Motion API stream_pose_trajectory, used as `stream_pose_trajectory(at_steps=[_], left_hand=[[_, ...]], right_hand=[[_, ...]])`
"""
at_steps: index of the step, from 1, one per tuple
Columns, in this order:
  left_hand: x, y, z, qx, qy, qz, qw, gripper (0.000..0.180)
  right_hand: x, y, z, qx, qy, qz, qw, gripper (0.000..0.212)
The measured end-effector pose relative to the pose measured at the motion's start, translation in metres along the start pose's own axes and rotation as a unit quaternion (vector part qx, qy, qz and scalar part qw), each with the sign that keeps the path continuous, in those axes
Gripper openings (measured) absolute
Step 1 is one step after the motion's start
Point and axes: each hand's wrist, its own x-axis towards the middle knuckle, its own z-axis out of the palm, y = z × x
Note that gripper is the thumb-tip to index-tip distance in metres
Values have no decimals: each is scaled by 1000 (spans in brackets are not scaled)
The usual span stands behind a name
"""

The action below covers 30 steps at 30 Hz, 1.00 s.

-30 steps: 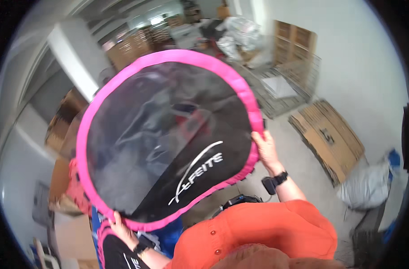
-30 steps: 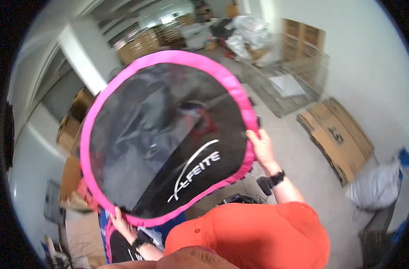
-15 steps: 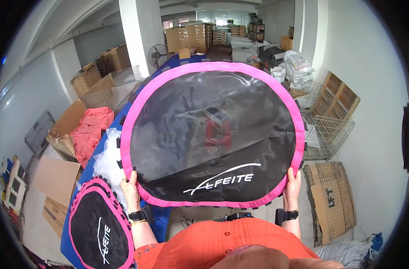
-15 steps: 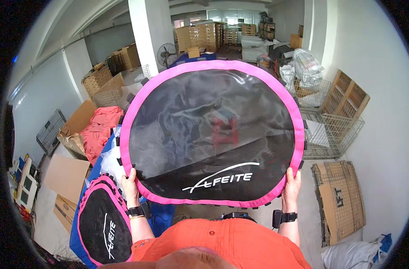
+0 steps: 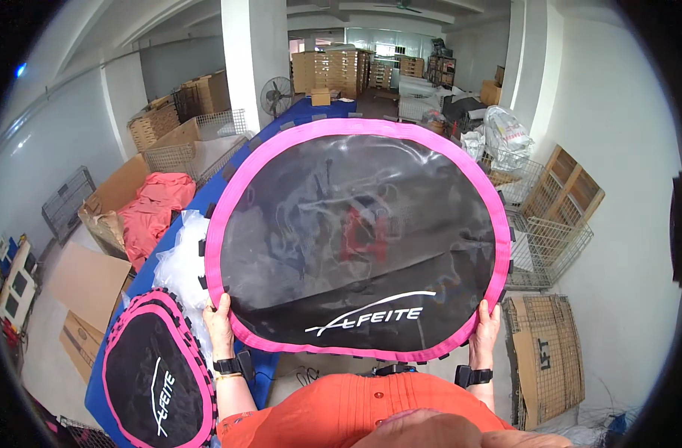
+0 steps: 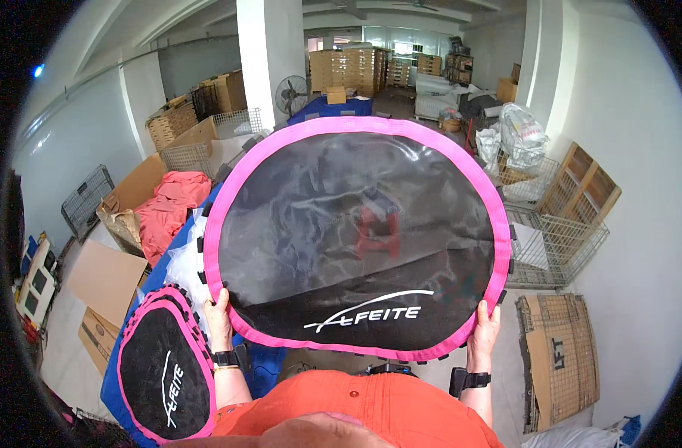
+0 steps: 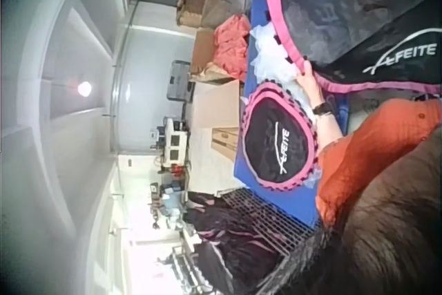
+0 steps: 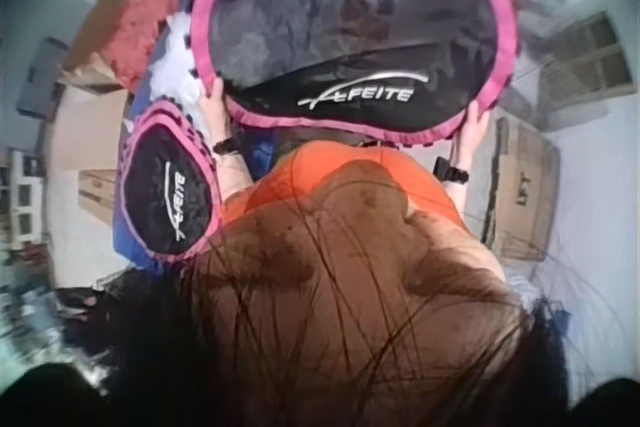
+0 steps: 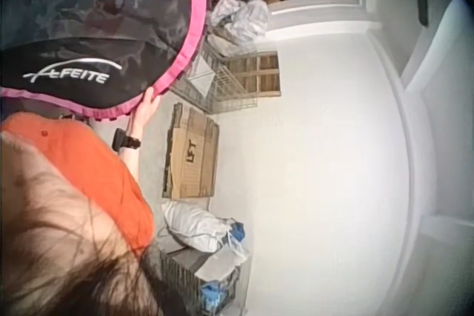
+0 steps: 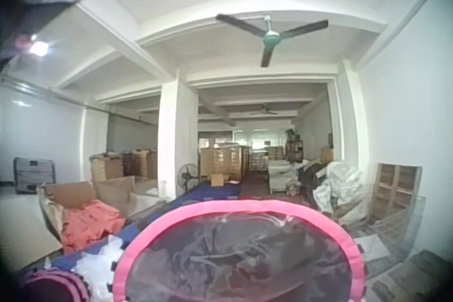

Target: The recorder is inspecting and flattening circular pop-up mesh nets on a blue workbench in a factory setting.

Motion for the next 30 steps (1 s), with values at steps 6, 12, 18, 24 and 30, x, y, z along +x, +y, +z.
stream_pose_trajectory(at_steps=[6,12,18,24,30], left_hand=[[-3,-2,-2,8,29,6,1000,23],[-2,-1,-1,2,26,-3,1000,26],[1,-4,-1,-11,45,1,999,27],[12,-15,-3,-1,18,26,999,25],[16,-10,6,3,10,15,1000,30]], right_hand=[[4,4,0,4,-17,-11,1000,28],[4,6,-8,20,-24,3,999,31],[-1,-3,3,-2,-7,-5,1000,25],[-4,3,-2,2,-7,-10,1000,30],[-18,13,-13,17,12,-16,1000,22]])
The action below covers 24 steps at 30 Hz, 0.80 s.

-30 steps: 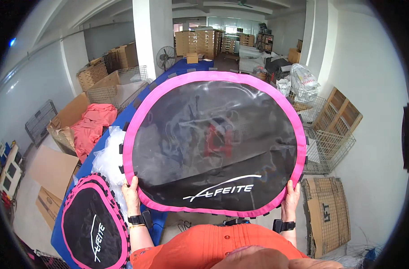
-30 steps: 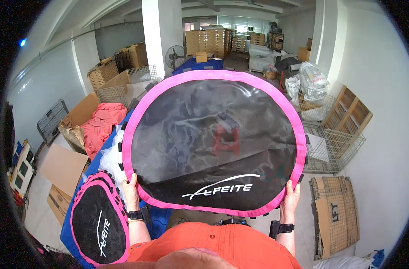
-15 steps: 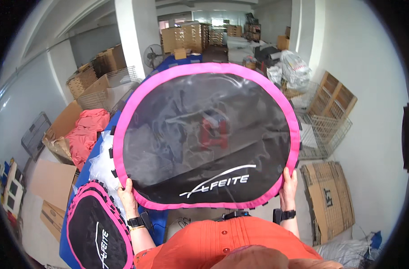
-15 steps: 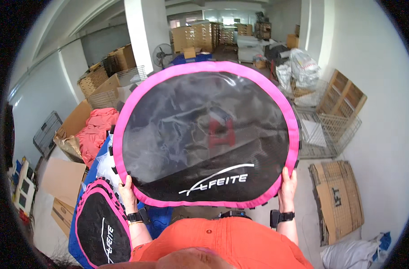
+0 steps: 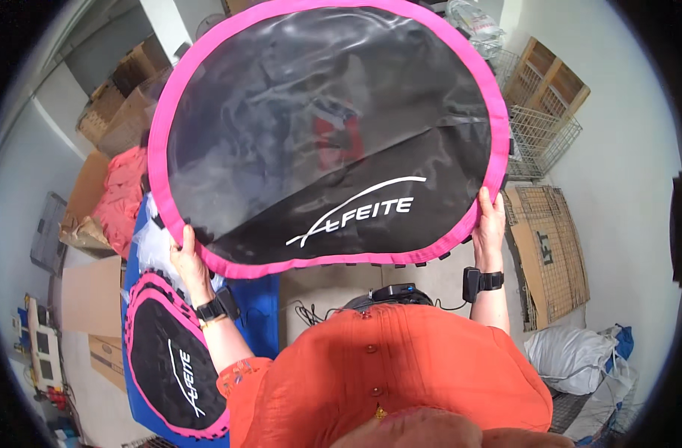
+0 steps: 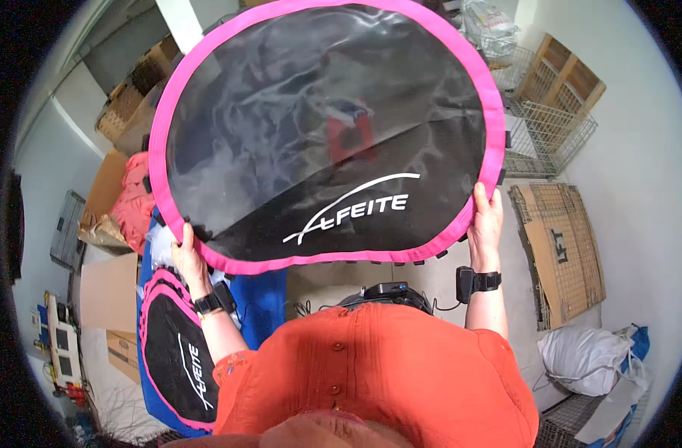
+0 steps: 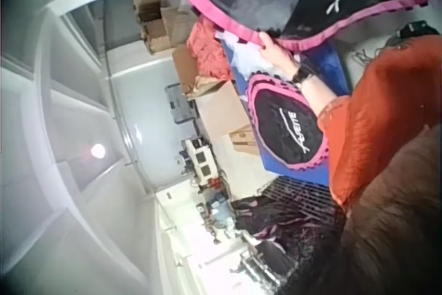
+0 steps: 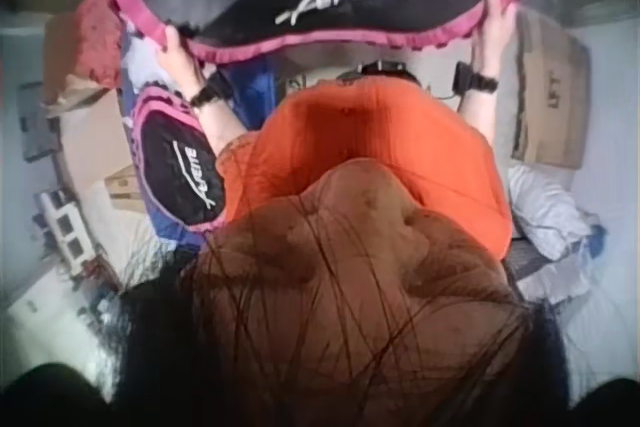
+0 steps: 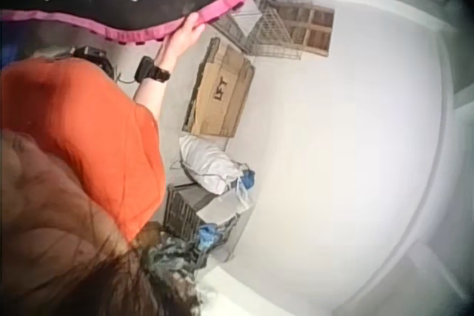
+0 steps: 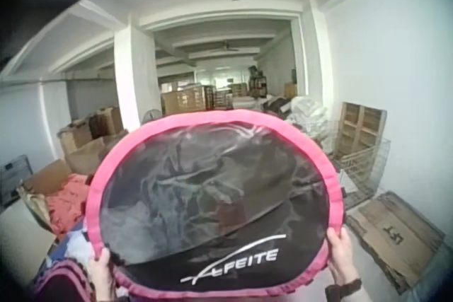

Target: The recorder is inspecting and flattening circular pop-up mesh nets on a blue workbench in a factory setting.

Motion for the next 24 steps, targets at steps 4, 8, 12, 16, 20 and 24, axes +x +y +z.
stream_pose_trajectory(at_steps=[4,8,12,16,20,24], left_hand=[[6,-2,3,-2,-12,-25,1000,34],[7,0,8,-16,-33,-17,999,33],[6,2,9,12,-43,-31,999,36],[8,-2,6,12,-30,-36,999,37],[3,1,7,-3,-40,-46,998,32],[0,-1,-6,-34,-64,-8,997,29]], right_hand=[[-2,2,-8,-2,15,2,1000,27],[-2,2,-19,-16,11,3,1000,36],[-10,-2,-13,-23,14,15,1000,41],[-8,2,-16,-40,1,20,999,43],[-15,-2,-5,-39,1,2,999,44],[-14,0,-15,-6,6,-32,999,33]])
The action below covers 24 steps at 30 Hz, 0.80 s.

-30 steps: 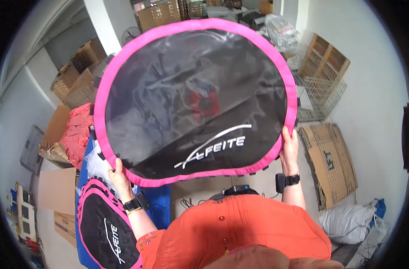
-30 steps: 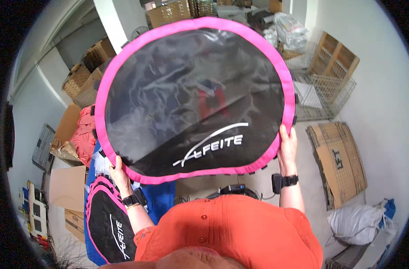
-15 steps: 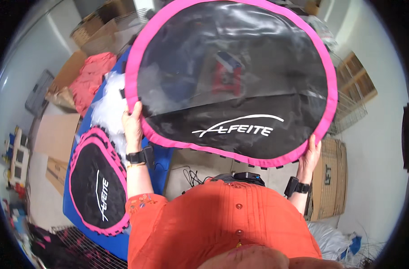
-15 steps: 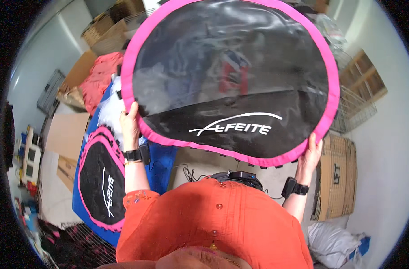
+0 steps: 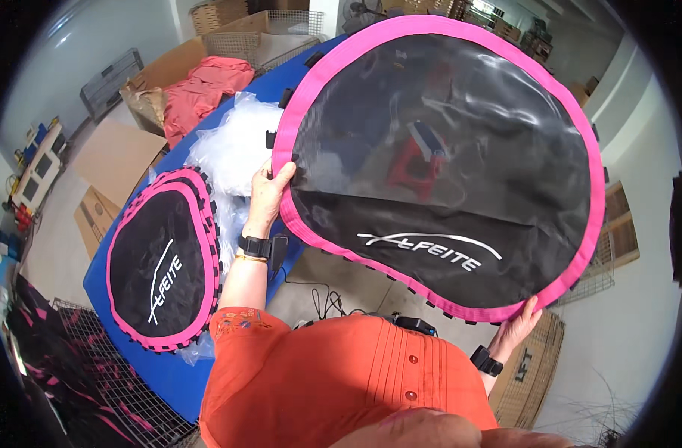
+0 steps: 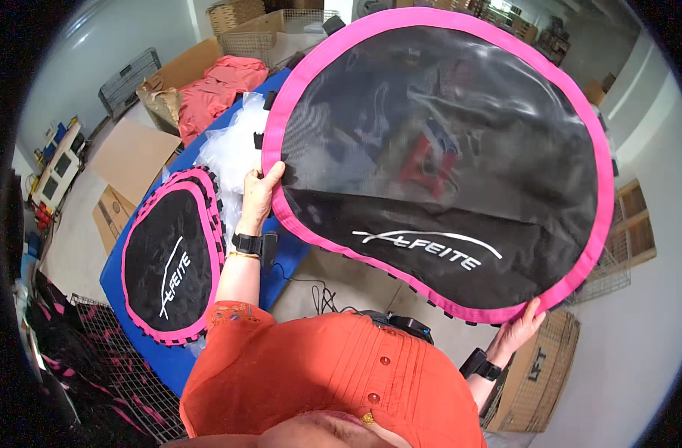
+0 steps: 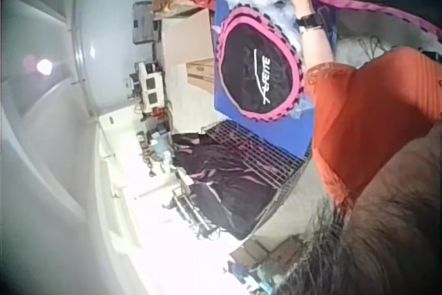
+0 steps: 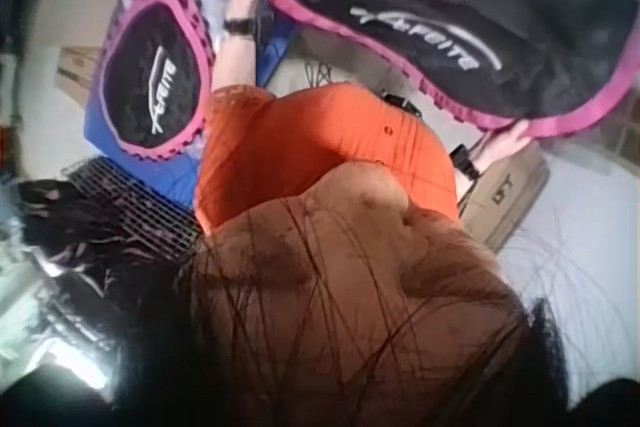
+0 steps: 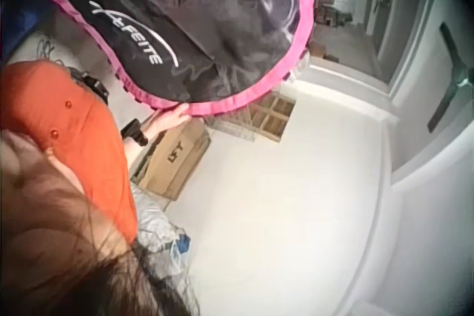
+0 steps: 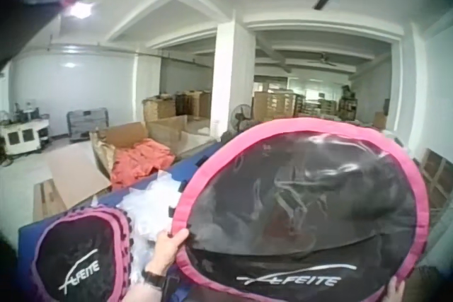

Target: The recorder is inspecting and flattening circular pop-up mesh nets on a blue workbench in a factory setting.

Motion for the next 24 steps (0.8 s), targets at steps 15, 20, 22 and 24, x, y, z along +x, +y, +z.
stream_pose_trajectory(at_steps=[15,20,22,24], left_hand=[[13,-31,-28,91,-53,-113,988,26],[22,-30,-25,158,-95,-100,978,27],[29,-29,-23,236,-77,-135,959,27],[33,-27,-20,283,-84,-168,940,29]], right_hand=[[-11,1,21,-43,0,-15,999,33],[-17,-1,31,-75,-13,-16,997,36],[-20,-7,38,-85,-7,-4,996,38],[-20,-7,37,-101,5,-3,995,41]])
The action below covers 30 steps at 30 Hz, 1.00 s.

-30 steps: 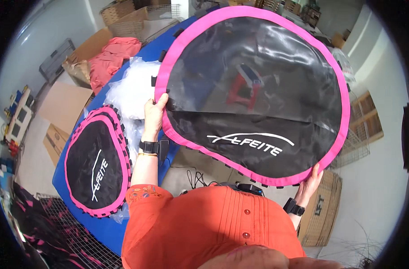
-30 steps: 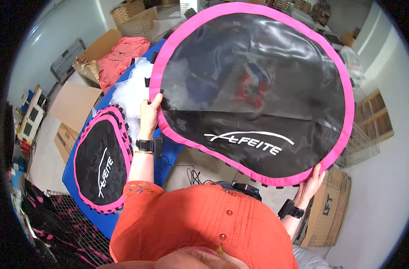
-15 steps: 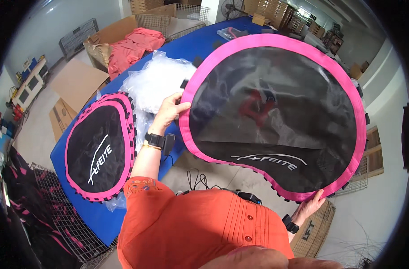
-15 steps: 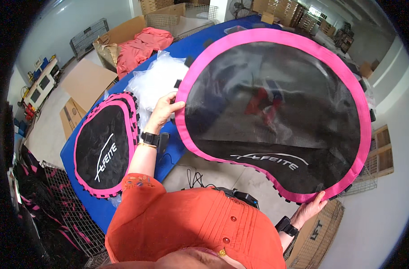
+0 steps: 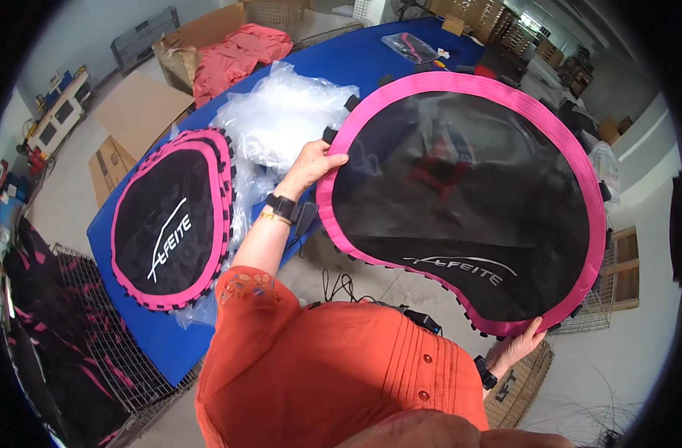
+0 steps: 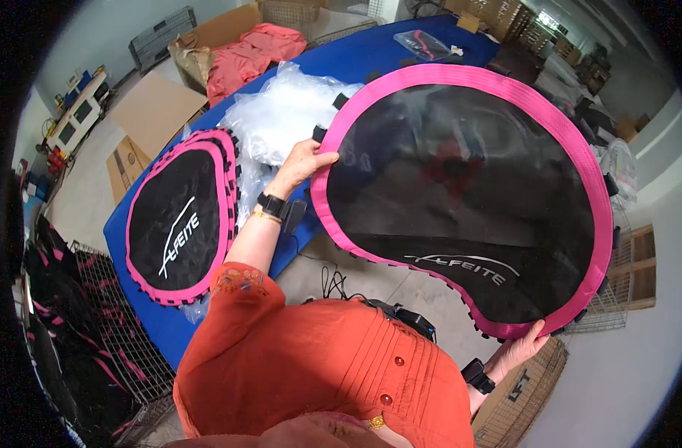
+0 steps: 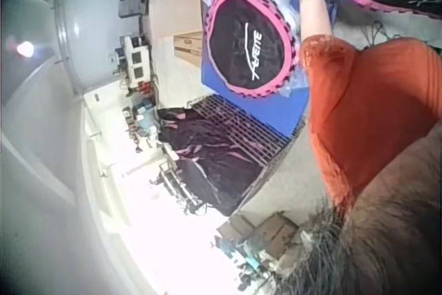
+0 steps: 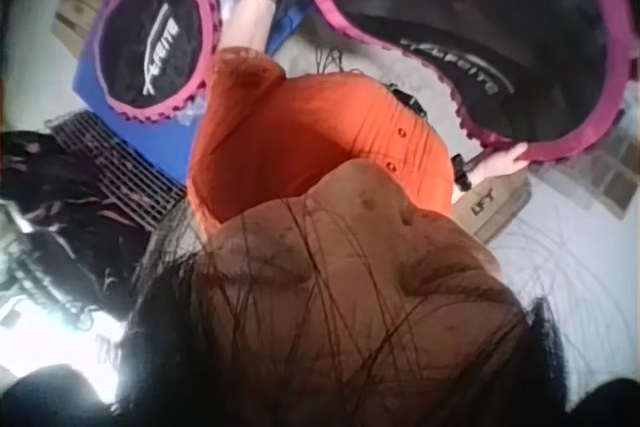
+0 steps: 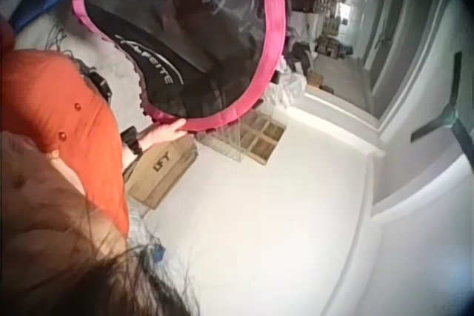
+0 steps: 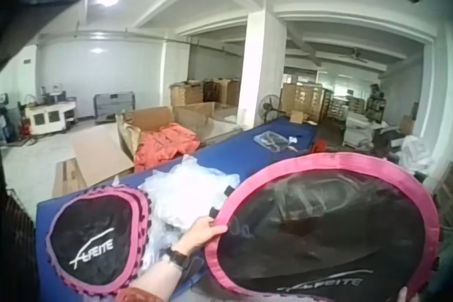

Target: The recorder is inspecting and flattening circular pop-up mesh nets on a blue workbench in a factory setting.

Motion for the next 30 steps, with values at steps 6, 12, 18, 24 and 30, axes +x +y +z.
stream_pose_trajectory(at_steps=[6,12,18,24,30], left_hand=[[3,4,8,-125,20,90,988,31],[11,-1,3,-63,16,73,995,29],[17,-2,-8,123,18,80,989,50],[19,-2,-18,-33,-1,75,997,39],[7,11,-19,-37,-38,30,998,26]], right_hand=[[5,2,-7,-33,-4,-2,999,44],[-9,-5,7,-34,-4,-23,999,40],[3,16,-5,-18,-27,-46,998,28],[6,11,1,-30,-49,-53,997,27],[-12,-2,22,-75,-84,-60,992,32]])
